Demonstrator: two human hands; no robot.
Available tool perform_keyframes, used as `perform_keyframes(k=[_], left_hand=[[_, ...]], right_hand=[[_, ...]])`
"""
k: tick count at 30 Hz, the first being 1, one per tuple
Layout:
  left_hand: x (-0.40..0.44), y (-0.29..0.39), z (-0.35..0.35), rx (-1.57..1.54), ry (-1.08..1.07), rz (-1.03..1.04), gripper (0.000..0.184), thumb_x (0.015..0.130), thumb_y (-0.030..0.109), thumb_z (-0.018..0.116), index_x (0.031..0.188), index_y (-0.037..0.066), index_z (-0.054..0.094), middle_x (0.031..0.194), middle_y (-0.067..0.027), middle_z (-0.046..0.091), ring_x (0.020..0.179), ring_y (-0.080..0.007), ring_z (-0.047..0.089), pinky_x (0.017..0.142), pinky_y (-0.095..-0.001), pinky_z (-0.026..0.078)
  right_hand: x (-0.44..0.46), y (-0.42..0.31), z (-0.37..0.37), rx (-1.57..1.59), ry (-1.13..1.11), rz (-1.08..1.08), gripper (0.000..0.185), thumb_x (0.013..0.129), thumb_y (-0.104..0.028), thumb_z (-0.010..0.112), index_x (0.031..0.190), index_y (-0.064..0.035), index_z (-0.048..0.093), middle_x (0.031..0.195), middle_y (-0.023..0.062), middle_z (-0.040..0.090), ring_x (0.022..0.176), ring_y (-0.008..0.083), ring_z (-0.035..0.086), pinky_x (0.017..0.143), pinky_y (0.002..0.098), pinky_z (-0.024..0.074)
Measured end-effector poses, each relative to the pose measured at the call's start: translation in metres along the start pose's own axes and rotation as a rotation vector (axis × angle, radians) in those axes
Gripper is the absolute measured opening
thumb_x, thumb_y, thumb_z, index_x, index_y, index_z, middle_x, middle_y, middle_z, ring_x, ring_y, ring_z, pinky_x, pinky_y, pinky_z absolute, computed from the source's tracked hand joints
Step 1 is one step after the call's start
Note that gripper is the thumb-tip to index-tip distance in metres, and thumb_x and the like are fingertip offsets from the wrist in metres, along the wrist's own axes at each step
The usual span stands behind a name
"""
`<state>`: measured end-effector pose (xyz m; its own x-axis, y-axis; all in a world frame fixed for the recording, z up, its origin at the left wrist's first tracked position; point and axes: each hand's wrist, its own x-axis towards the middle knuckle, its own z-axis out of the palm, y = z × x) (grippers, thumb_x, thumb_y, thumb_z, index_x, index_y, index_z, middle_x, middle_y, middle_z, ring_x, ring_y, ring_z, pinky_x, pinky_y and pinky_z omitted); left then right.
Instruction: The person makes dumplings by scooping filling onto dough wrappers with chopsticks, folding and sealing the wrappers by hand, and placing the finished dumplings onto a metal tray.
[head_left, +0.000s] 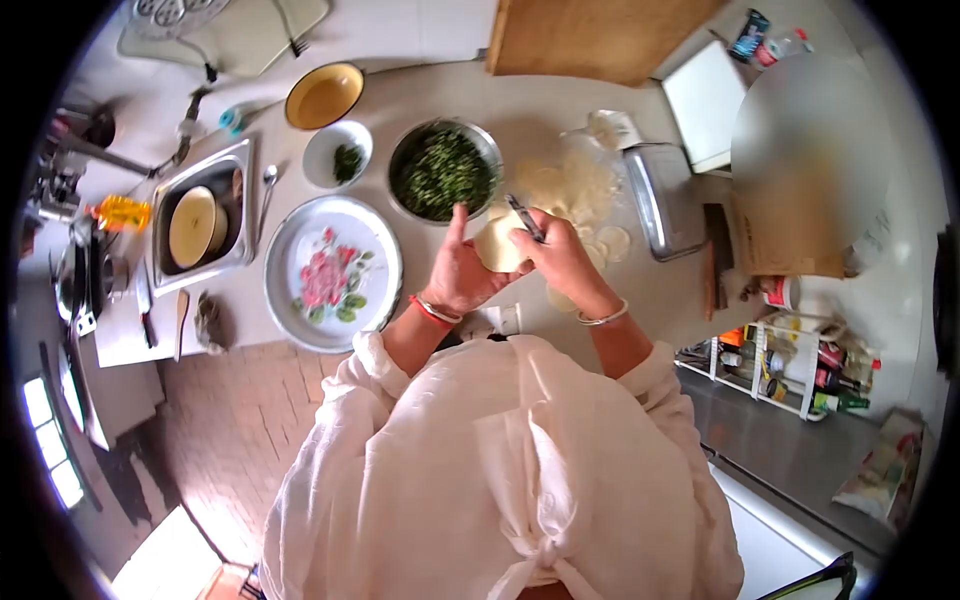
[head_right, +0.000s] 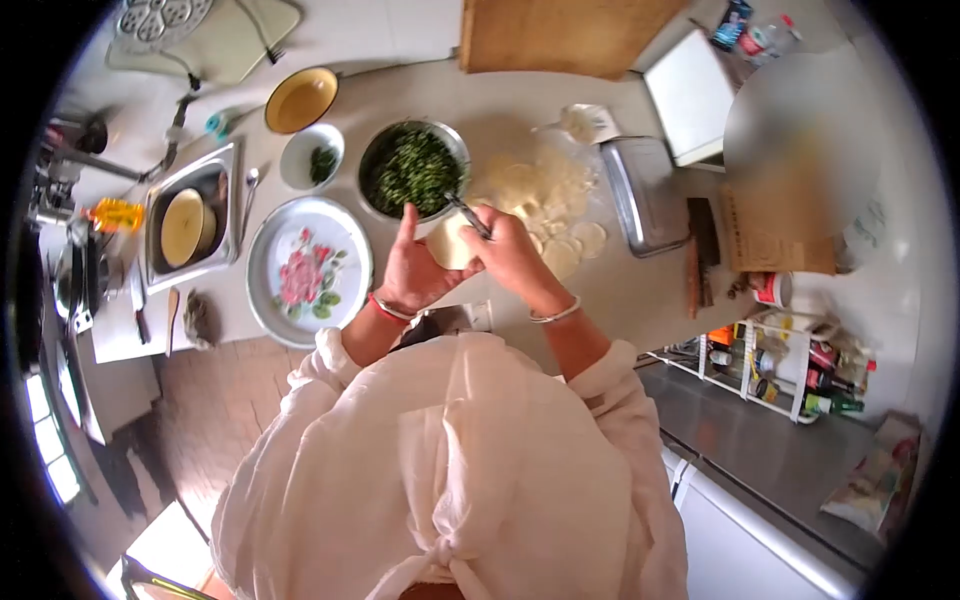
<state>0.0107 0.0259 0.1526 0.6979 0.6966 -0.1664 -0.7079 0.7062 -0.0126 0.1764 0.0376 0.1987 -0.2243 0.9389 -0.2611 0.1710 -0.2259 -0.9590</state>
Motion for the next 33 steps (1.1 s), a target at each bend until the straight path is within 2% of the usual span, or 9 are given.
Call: perform_keyframes(k=[5,10,12,14,18,23,26,28,33], left_hand=[[-0.021,-0.004,-0.055,0.365,0.278,0.117,0.04,0.101,0.032,0.049,0.128,0.002,0.05,0.119,-0.0101,0.061,0.113,-0.0225,0.059,0.096,-0.0408,0.049],[-0.053,0.023,-0.069,0.619,0.409,0.313,0.036,0.099,0.017,0.049,0.129,-0.002,0.051,0.122,-0.0142,0.062,0.108,-0.0262,0.064,0.097,-0.0371,0.05],[-0.062,0.031,-0.086,0.684,0.478,0.34,0.038,0.097,0.018,0.051,0.128,-0.004,0.052,0.12,-0.015,0.062,0.108,-0.0256,0.063,0.097,-0.0361,0.049],[-0.07,0.038,-0.094,0.731,0.532,0.331,0.038,0.097,0.02,0.052,0.127,-0.005,0.052,0.118,-0.0155,0.062,0.108,-0.0255,0.062,0.096,-0.0355,0.049],[-0.068,0.054,-0.095,0.362,0.269,0.258,0.04,0.099,0.024,0.049,0.126,-0.005,0.052,0.116,-0.0141,0.063,0.109,-0.0225,0.061,0.096,-0.0337,0.048],[-0.06,0.069,-0.106,0.449,0.46,0.313,0.039,0.101,0.025,0.044,0.125,-0.005,0.052,0.114,-0.0142,0.063,0.108,-0.0233,0.061,0.098,-0.0342,0.047],[-0.062,0.079,-0.116,0.69,0.395,0.352,0.038,0.099,0.025,0.046,0.121,-0.005,0.054,0.115,-0.0144,0.062,0.11,-0.0241,0.06,0.099,-0.0356,0.047],[-0.058,0.082,-0.121,0.412,0.368,0.34,0.038,0.099,0.026,0.047,0.12,-0.005,0.055,0.115,-0.0147,0.062,0.11,-0.0247,0.06,0.099,-0.0365,0.047],[-0.051,0.083,-0.12,0.399,0.382,0.342,0.04,0.098,0.029,0.048,0.12,-0.005,0.055,0.115,-0.016,0.062,0.109,-0.0274,0.061,0.099,-0.038,0.046]], right_hand=[[0.001,0.028,0.022,-0.486,-0.117,0.043,0.02,0.094,-0.019,0.061,0.092,-0.0002,0.056,0.065,0.0118,0.06,0.049,0.0148,0.055,0.05,0.0322,0.0456],[0.023,-0.004,0.002,-0.097,0.354,-0.017,0.028,0.1,-0.025,0.051,0.096,-0.0005,0.065,0.069,0.0027,0.063,0.058,0.0118,0.057,0.055,0.029,0.0443],[0.046,-0.009,-0.019,0.005,0.482,-0.293,0.044,0.103,-0.033,0.04,0.103,0.0011,0.068,0.095,0.0087,0.07,0.083,0.0148,0.062,0.07,0.029,0.0464],[0.062,-0.024,-0.023,-0.077,0.581,-0.244,0.059,0.105,-0.041,0.028,0.105,0.0025,0.066,0.104,0.0137,0.069,0.082,0.0167,0.062,0.074,0.0309,0.0498],[0.083,0.021,-0.005,0.302,0.439,-0.019,0.045,0.103,-0.035,0.044,0.107,0.0043,0.065,0.1,0.0143,0.068,0.077,0.0171,0.066,0.069,0.029,0.0556],[0.076,0.057,0.028,0.4,0.358,0.01,0.019,0.093,-0.01,0.064,0.101,0.0067,0.065,0.094,0.0113,0.067,0.077,0.0173,0.07,0.076,0.029,0.0599],[0.081,0.071,0.025,0.347,0.365,0.007,0.016,0.094,-0.01,0.064,0.098,0.0055,0.065,0.09,0.0092,0.067,0.072,0.0161,0.07,0.07,0.0277,0.0601],[0.086,0.075,0.026,0.325,0.394,-0.014,0.016,0.094,-0.011,0.064,0.095,0.0046,0.064,0.087,0.0079,0.067,0.072,0.0157,0.07,0.067,0.0268,0.06],[0.094,0.093,0.034,0.338,0.41,0.01,0.015,0.094,-0.012,0.064,0.092,0.0028,0.063,0.084,0.0081,0.067,0.071,0.0177,0.071,0.064,0.0266,0.0601]])
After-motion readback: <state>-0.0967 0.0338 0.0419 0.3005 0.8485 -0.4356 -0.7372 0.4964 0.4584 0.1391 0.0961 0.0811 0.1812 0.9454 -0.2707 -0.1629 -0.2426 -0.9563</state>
